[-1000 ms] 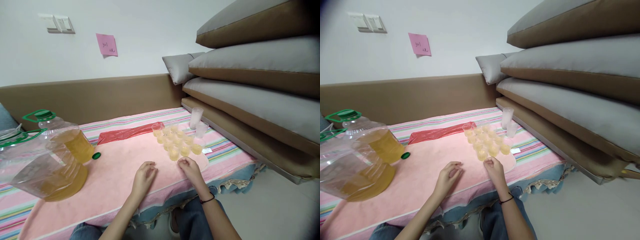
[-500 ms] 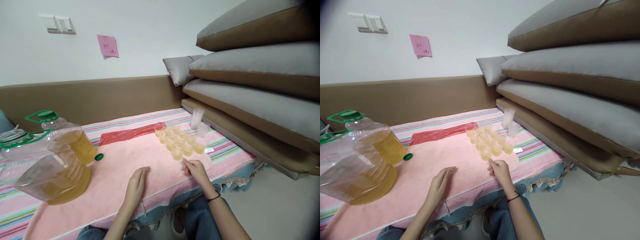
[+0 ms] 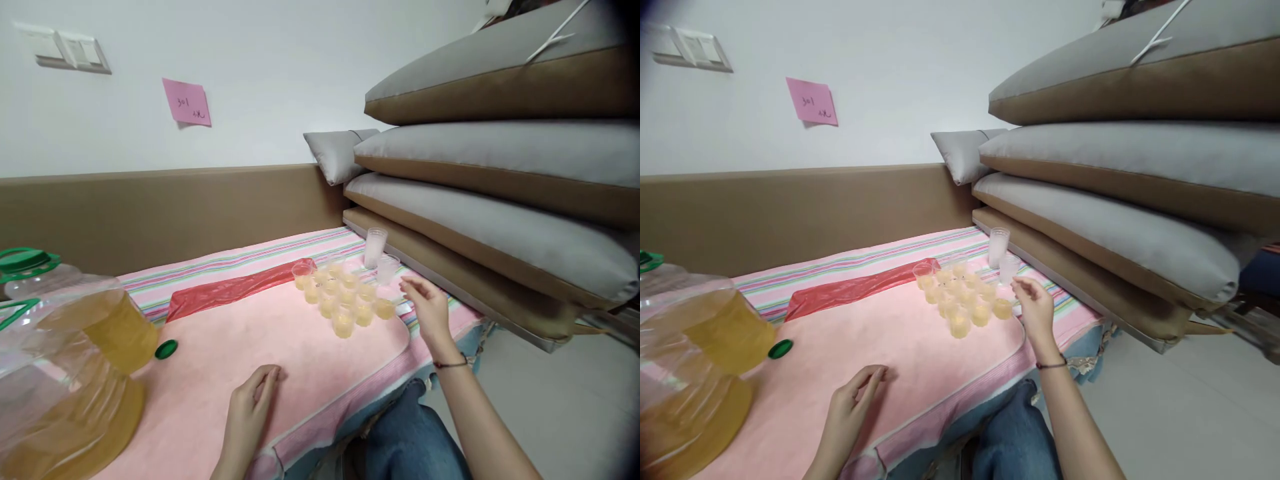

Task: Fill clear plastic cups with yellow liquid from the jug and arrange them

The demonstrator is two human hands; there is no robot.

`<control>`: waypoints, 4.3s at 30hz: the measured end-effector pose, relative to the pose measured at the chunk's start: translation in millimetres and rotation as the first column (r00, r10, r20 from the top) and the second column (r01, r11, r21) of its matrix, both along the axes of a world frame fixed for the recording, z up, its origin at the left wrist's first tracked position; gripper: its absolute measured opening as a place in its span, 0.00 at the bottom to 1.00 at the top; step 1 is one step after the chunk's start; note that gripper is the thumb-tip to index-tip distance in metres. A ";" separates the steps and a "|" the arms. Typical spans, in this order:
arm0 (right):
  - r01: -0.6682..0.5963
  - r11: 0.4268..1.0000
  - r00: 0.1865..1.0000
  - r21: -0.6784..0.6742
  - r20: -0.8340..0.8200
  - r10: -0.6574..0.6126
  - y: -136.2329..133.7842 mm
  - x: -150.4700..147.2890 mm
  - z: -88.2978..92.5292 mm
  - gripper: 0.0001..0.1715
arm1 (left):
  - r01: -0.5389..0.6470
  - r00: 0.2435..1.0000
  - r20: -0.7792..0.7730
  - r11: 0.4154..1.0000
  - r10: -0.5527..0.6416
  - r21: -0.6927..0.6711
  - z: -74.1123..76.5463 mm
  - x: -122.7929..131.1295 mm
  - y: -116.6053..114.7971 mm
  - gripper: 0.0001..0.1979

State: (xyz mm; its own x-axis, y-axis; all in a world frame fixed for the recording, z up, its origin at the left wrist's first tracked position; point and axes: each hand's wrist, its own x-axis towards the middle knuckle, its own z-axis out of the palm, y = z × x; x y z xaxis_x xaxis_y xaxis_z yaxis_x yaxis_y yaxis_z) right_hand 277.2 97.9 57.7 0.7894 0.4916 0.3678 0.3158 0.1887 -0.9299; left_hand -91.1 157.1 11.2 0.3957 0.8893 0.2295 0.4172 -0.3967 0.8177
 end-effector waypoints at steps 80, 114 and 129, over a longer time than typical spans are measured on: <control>-0.696 0.652 0.639 -0.299 0.157 0.753 10.4 -197.8 -32.7 0.45 | -0.150 0.978 0.153 0.987 0.140 0.056 -0.6 -20.3 -5.5 0.20; -0.564 0.734 0.698 -0.379 0.257 0.669 7.1 -198.5 -34.1 0.44 | -0.148 0.983 0.120 0.987 0.141 0.055 -5.0 -15.7 -12.8 0.21; -0.585 0.739 0.691 -0.333 0.272 0.670 8.6 -200.0 -36.4 0.41 | -0.176 0.975 0.149 0.982 0.165 0.067 -3.2 -16.1 -12.8 0.22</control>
